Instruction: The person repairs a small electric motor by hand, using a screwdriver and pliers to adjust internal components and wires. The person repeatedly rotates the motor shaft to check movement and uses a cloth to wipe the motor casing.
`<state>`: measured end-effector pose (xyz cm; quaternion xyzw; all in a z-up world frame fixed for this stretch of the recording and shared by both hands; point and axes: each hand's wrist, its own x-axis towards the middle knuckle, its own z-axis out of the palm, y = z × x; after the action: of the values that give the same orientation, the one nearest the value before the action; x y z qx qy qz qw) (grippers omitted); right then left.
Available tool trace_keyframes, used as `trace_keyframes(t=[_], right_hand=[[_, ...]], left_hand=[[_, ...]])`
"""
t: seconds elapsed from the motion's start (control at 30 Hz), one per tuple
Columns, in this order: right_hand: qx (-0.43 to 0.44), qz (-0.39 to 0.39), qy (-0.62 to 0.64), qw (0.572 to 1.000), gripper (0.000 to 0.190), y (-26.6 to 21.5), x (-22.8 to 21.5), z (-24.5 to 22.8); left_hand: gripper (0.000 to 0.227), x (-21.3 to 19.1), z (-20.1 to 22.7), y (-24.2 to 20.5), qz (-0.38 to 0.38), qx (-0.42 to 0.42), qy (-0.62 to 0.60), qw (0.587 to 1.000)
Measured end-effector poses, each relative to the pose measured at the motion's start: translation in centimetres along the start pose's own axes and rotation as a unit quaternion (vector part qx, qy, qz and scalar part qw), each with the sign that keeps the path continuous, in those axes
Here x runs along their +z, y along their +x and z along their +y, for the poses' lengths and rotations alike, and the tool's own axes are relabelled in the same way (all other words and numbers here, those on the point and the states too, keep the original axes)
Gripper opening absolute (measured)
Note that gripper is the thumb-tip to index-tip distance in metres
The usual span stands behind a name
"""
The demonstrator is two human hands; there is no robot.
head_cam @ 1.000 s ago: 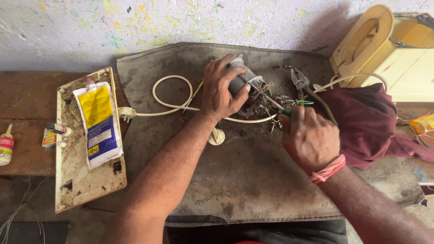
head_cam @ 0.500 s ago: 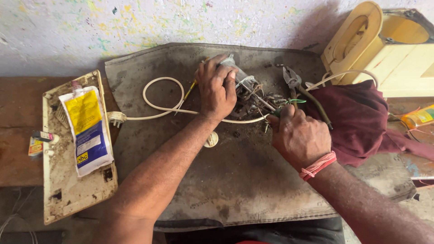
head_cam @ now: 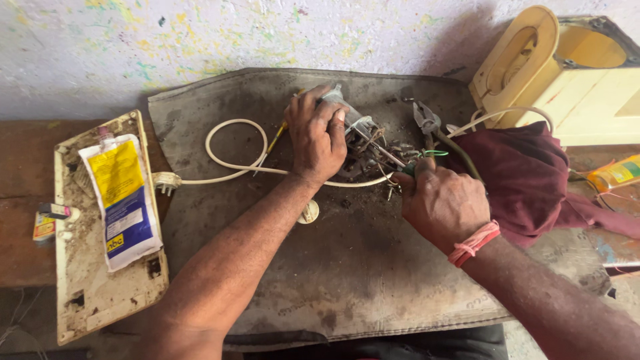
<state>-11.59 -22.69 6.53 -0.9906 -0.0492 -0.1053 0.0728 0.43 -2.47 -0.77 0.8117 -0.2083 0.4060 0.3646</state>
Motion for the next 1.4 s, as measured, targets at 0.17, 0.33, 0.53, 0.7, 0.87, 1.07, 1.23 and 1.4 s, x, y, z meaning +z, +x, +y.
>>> trace_keyframes(t=[0.17, 0.33, 0.53, 0.7, 0.87, 1.07, 1.23, 1.4], right_hand=[[0.009, -0.037, 0.014, 0.999, 0.040, 0.4, -0.2, 0.4], [0.008, -0.057, 0.052, 0.997, 0.049, 1.3, -0.1, 1.1], [-0.054, 0.099, 0.104, 0.988, 0.034, -4.0, 1.6, 4.1], [0.050, 0.164, 0.011, 0.985, 0.026, -5.6, 2.9, 8.8], [-0.047, 0.246, -0.076, 0.965, 0.052, -4.5, 2.4, 6.4], [-0.234, 0.209, 0.030, 0.949, 0.081, -2.8, 3.2, -2.5], [-0.206, 0.113, -0.100, 0.967, 0.103, 1.0, 4.1, -8.0], [-0.115, -0.005, -0.142, 0.983, 0.119, 5.6, 3.6, -10.0]], left_hand=[[0.010, 0.0, 0.0, -0.2, 0.001, -0.003, 0.007, 1.000], [0.011, -0.2, 0.1, 0.6, 0.005, 0.012, 0.016, 1.000], [0.032, -2.3, -0.6, 1.1, -0.037, -0.004, -0.085, 0.996], [0.046, -2.9, -0.9, 1.3, -0.061, -0.067, -0.127, 0.988], [0.042, -3.1, -1.6, 1.9, -0.037, -0.050, -0.123, 0.990], [0.040, -3.3, -3.2, 1.7, -0.036, -0.090, -0.108, 0.989], [0.054, -3.7, -5.1, 2.0, -0.026, -0.130, -0.089, 0.987], [0.064, -3.1, -5.8, 1.7, -0.069, -0.181, -0.128, 0.973]])
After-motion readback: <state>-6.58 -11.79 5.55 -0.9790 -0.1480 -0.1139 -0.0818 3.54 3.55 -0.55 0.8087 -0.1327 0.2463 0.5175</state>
